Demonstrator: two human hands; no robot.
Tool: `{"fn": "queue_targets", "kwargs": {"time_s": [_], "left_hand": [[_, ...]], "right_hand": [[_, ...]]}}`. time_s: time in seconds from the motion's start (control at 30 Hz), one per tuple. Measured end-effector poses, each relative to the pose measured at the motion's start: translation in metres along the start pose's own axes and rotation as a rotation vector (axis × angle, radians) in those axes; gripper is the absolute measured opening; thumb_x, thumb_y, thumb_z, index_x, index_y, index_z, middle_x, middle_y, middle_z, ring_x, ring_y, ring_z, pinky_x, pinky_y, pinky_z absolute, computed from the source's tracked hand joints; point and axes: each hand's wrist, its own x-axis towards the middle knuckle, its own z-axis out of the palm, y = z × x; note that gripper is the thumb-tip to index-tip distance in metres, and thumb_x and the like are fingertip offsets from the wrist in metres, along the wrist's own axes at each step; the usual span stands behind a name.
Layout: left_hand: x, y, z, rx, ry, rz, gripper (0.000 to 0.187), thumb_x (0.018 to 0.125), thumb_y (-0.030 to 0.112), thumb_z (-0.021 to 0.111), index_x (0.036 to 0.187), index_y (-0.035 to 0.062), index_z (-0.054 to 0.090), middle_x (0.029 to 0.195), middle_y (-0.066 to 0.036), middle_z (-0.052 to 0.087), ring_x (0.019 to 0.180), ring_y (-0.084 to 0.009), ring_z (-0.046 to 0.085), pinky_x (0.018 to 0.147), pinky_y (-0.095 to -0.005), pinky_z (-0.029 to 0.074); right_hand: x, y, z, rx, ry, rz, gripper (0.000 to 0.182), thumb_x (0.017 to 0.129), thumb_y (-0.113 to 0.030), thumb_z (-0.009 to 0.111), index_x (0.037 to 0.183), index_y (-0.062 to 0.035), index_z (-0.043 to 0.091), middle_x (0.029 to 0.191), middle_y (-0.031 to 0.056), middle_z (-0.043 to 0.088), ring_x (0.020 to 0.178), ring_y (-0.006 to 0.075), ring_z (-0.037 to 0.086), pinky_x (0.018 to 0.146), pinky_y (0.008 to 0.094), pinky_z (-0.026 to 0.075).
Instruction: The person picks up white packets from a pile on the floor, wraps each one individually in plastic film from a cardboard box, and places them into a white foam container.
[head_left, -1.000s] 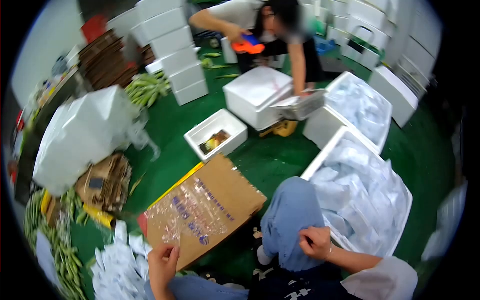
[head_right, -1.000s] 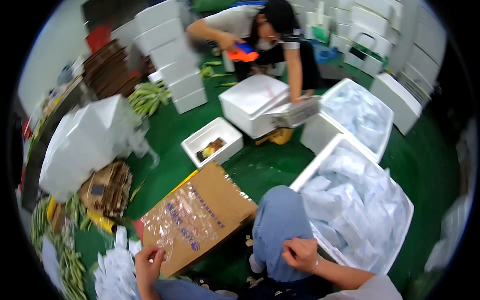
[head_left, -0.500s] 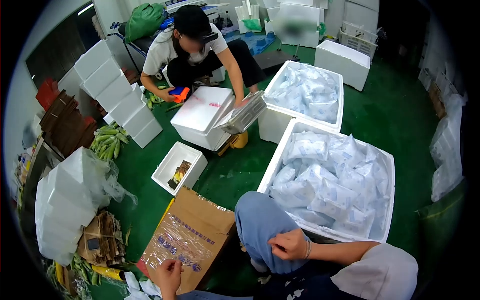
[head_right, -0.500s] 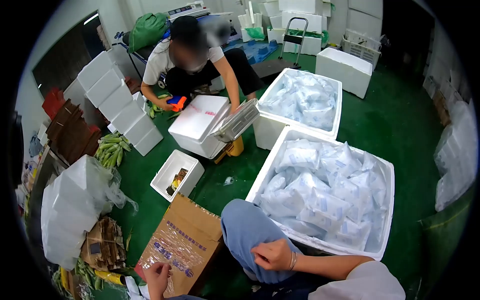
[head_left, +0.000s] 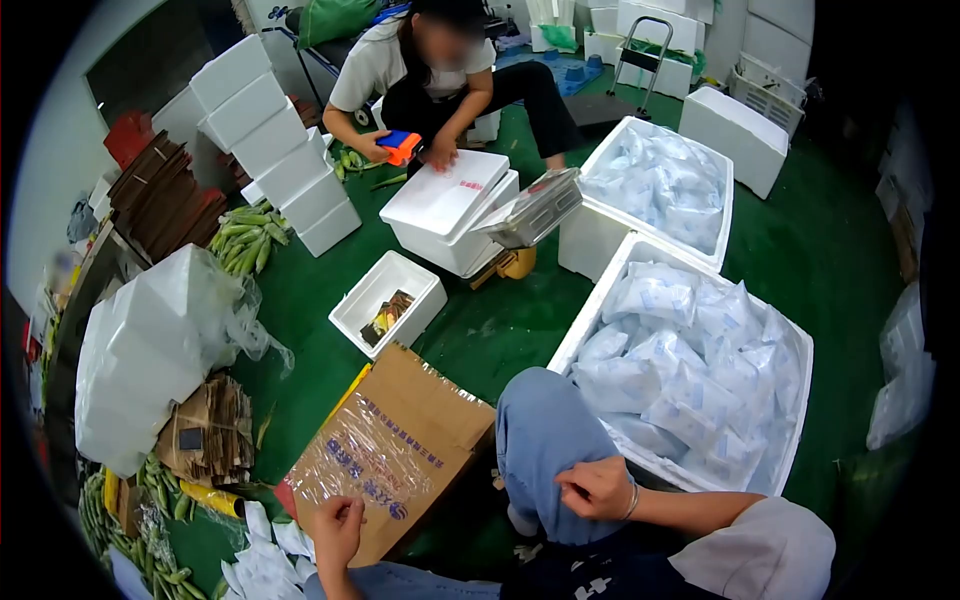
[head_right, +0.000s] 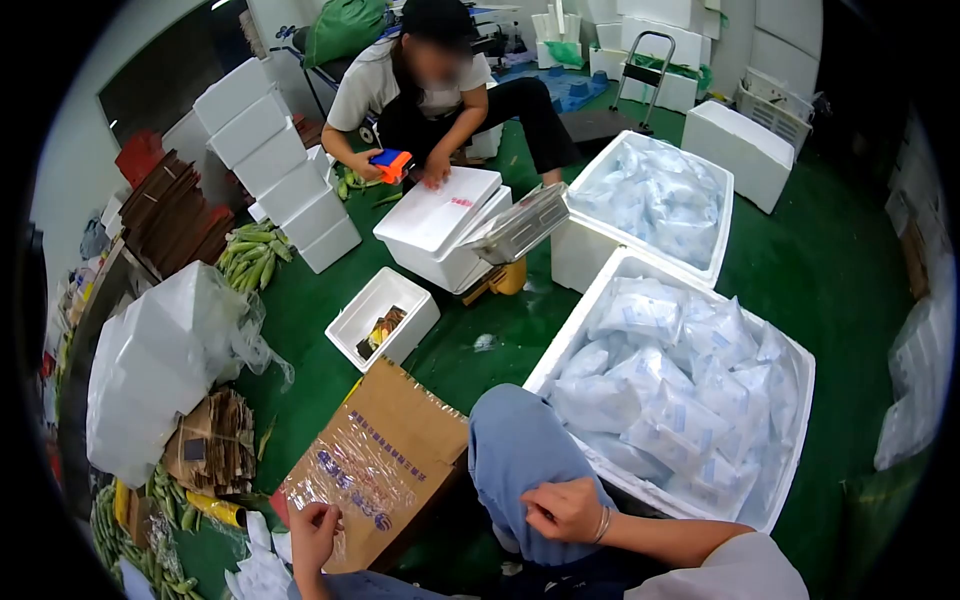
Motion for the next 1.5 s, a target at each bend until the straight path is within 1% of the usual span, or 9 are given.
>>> {"fn": "queue_targets", "kwargs": {"time_s": [0.3, 0.53, 0.8, 1.0, 1.1, 1.5], "left_hand": [[-0.004, 0.021, 0.002, 0.021, -0.014, 0.055, 0.019, 0.088, 0.011, 0.063, 0.083, -0.0065, 0.061, 0.067, -0.006, 0.061, 0.06, -0.0102, 0.06, 0.055, -0.022, 0.046], [-0.005, 0.022, 0.002, 0.029, -0.009, 0.065, 0.019, 0.088, 0.011, 0.063, 0.083, -0.0066, 0.061, 0.064, -0.006, 0.061, 0.059, -0.0095, 0.059, 0.054, -0.0223, 0.046], [-0.002, 0.013, 0.002, 0.043, 0.016, 0.055, 0.018, 0.087, 0.011, 0.065, 0.084, -0.0063, 0.062, 0.064, -0.006, 0.062, 0.058, -0.0093, 0.059, 0.054, -0.0229, 0.046], [-0.004, 0.017, 0.002, 0.017, 0.013, 0.057, 0.018, 0.087, 0.011, 0.065, 0.083, -0.0064, 0.062, 0.064, -0.007, 0.061, 0.059, -0.0096, 0.059, 0.054, -0.0228, 0.046], [-0.004, 0.019, 0.002, 0.032, 0.013, 0.071, 0.018, 0.088, 0.011, 0.064, 0.083, -0.006, 0.061, 0.064, -0.007, 0.061, 0.059, -0.01, 0.06, 0.054, -0.023, 0.046], [-0.007, 0.029, 0.0, 0.073, 0.001, 0.073, 0.018, 0.088, 0.012, 0.063, 0.085, -0.0058, 0.062, 0.067, -0.006, 0.061, 0.062, -0.0102, 0.059, 0.057, -0.0237, 0.047]], "right_hand": [[0.002, -0.001, 0.0, -0.021, -0.02, -0.001, 0.009, 0.069, -0.006, 0.065, 0.078, -0.0073, 0.065, 0.058, 0.0026, 0.053, 0.046, 0.0195, 0.054, 0.044, 0.0303, 0.042], [0.001, -0.001, 0.001, -0.023, -0.04, 0.01, 0.009, 0.069, -0.006, 0.065, 0.078, -0.0069, 0.065, 0.058, 0.0029, 0.053, 0.047, 0.0197, 0.055, 0.044, 0.0305, 0.043], [0.004, -0.001, 0.001, -0.049, -0.023, -0.005, 0.009, 0.068, -0.006, 0.064, 0.077, -0.0075, 0.065, 0.059, 0.0017, 0.056, 0.048, 0.0182, 0.057, 0.044, 0.0299, 0.043], [0.003, -0.001, 0.002, -0.027, -0.008, 0.007, 0.009, 0.067, -0.006, 0.065, 0.077, -0.0059, 0.065, 0.058, 0.0026, 0.056, 0.048, 0.0191, 0.057, 0.044, 0.0298, 0.044], [0.006, -0.004, -0.001, -0.032, -0.033, 0.014, 0.009, 0.067, -0.006, 0.065, 0.077, -0.0053, 0.064, 0.059, 0.0033, 0.056, 0.048, 0.0195, 0.057, 0.044, 0.03, 0.044], [0.005, -0.004, 0.001, -0.035, -0.019, 0.013, 0.009, 0.068, -0.005, 0.064, 0.077, -0.0051, 0.064, 0.058, 0.004, 0.054, 0.047, 0.0205, 0.055, 0.044, 0.0309, 0.042]]}}
